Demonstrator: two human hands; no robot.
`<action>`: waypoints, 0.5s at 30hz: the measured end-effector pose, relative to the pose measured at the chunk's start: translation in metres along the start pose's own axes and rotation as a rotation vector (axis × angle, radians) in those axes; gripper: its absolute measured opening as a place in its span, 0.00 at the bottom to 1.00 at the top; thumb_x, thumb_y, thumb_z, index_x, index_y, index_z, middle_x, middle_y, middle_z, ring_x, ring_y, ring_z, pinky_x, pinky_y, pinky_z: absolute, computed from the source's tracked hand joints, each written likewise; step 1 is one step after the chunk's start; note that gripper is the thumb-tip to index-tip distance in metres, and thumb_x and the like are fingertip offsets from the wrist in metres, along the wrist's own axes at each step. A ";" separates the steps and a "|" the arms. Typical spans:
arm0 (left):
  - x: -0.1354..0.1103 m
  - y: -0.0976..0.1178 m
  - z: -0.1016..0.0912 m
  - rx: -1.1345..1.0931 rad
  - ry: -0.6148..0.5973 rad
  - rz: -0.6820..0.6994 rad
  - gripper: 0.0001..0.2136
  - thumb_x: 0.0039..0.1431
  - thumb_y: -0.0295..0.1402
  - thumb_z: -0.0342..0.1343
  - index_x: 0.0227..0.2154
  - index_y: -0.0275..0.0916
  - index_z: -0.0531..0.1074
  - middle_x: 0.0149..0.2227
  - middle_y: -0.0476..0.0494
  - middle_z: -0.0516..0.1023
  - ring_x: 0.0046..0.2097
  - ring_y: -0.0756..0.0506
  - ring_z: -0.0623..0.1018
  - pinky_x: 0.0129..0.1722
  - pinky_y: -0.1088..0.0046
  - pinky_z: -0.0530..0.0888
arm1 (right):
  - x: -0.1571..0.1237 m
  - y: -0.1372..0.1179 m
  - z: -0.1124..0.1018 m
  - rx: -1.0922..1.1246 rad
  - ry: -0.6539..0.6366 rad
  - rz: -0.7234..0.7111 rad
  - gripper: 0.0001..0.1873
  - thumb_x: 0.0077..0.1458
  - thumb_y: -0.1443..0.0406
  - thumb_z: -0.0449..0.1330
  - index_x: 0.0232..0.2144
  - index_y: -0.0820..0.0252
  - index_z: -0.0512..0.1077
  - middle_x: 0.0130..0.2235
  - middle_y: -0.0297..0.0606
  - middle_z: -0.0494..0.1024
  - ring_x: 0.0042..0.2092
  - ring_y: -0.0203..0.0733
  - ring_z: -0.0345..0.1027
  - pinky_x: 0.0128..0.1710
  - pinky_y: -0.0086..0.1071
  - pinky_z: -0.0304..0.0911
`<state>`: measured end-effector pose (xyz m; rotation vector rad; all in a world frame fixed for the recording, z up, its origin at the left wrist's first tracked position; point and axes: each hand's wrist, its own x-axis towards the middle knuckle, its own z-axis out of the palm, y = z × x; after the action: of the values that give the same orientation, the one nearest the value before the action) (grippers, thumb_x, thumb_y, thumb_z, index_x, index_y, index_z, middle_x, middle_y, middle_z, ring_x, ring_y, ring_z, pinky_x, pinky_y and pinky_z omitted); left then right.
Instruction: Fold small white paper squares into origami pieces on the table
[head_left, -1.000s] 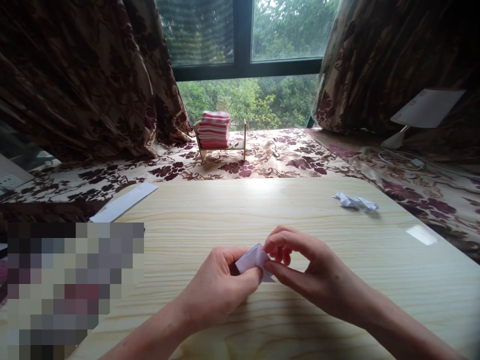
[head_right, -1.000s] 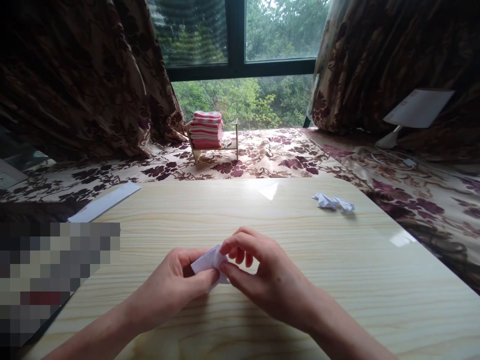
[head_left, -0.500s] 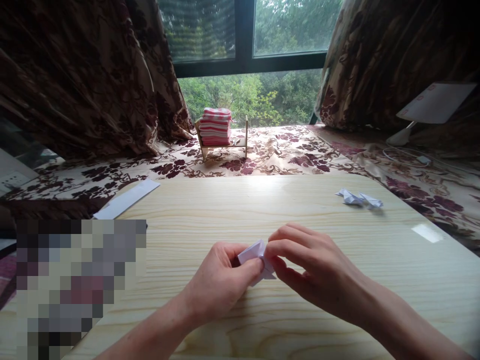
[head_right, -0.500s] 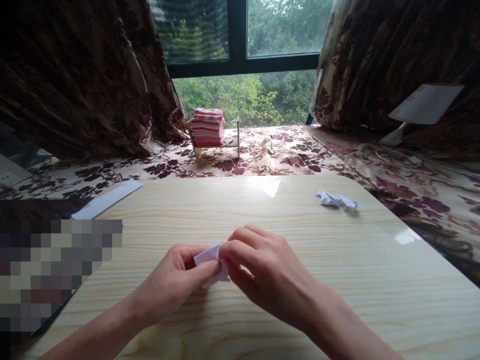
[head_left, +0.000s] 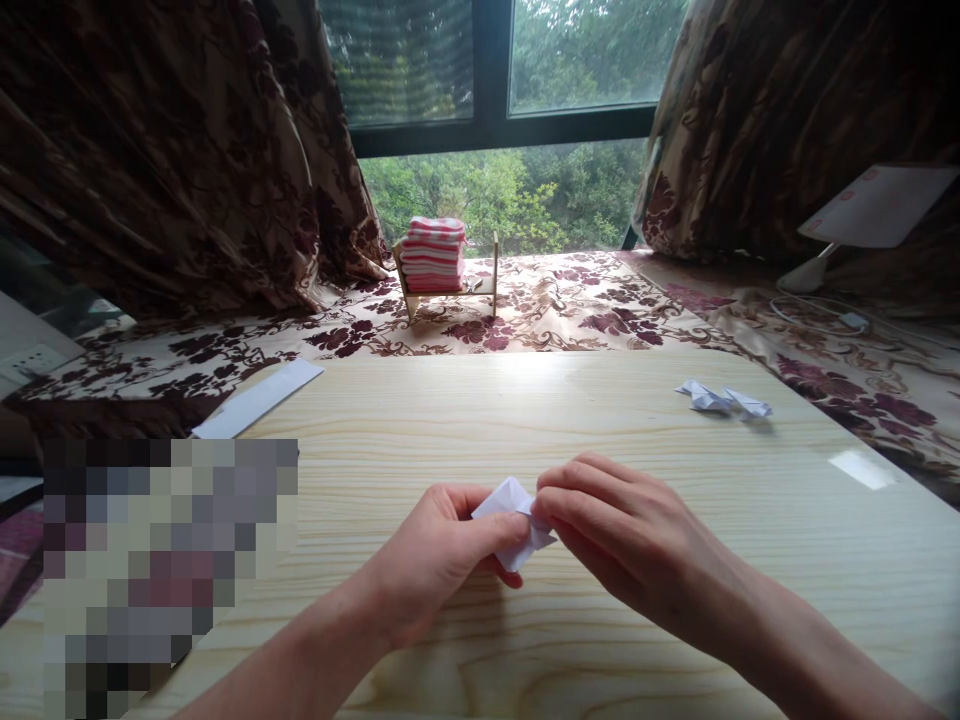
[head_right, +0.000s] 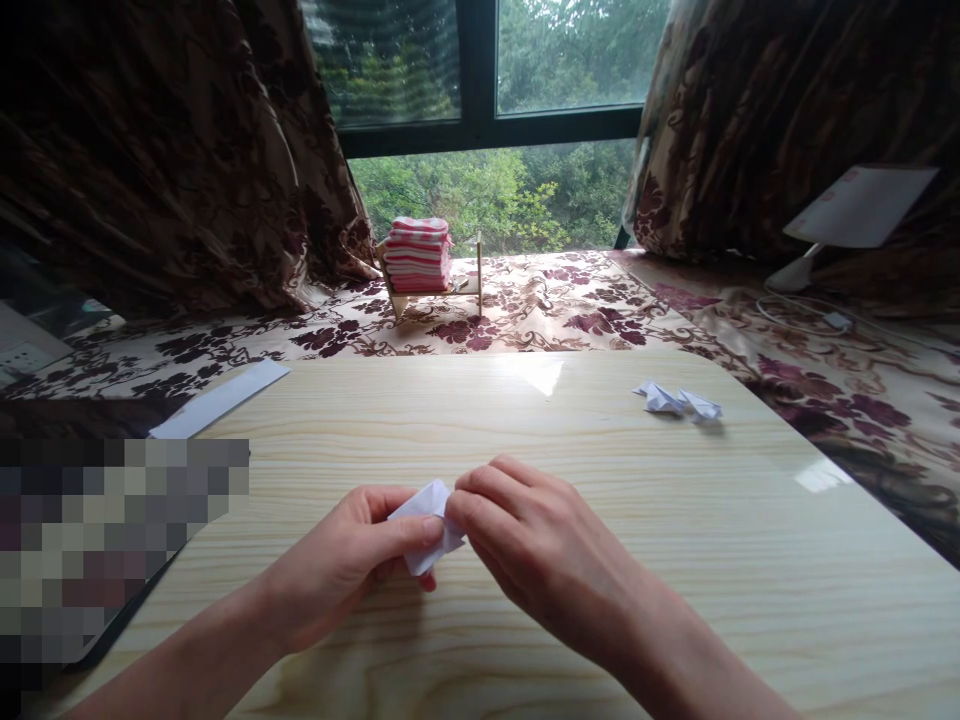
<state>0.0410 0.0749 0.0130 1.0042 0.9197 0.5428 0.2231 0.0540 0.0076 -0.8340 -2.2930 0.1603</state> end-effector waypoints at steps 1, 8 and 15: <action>0.000 0.000 -0.001 -0.026 -0.008 -0.014 0.05 0.45 0.30 0.59 0.22 0.32 0.74 0.23 0.49 0.68 0.28 0.52 0.66 0.28 0.77 0.69 | 0.000 0.000 0.000 0.000 -0.002 0.001 0.08 0.60 0.74 0.49 0.36 0.63 0.68 0.33 0.40 0.74 0.33 0.38 0.62 0.30 0.30 0.59; 0.002 -0.004 -0.006 -0.169 -0.021 -0.066 0.06 0.46 0.31 0.60 0.25 0.31 0.76 0.26 0.46 0.70 0.29 0.52 0.67 0.29 0.75 0.72 | -0.001 0.001 0.001 -0.018 -0.004 -0.010 0.09 0.60 0.75 0.49 0.38 0.63 0.68 0.35 0.41 0.73 0.34 0.39 0.63 0.31 0.30 0.61; 0.002 -0.004 -0.001 -0.109 0.013 -0.011 0.08 0.47 0.33 0.59 0.22 0.32 0.74 0.24 0.47 0.70 0.27 0.52 0.67 0.29 0.76 0.69 | -0.002 0.003 0.002 0.050 -0.010 0.016 0.10 0.59 0.76 0.50 0.39 0.61 0.67 0.36 0.40 0.73 0.36 0.38 0.63 0.33 0.30 0.61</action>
<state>0.0411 0.0756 0.0082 0.8978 0.8976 0.5842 0.2241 0.0549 0.0037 -0.8280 -2.2821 0.2286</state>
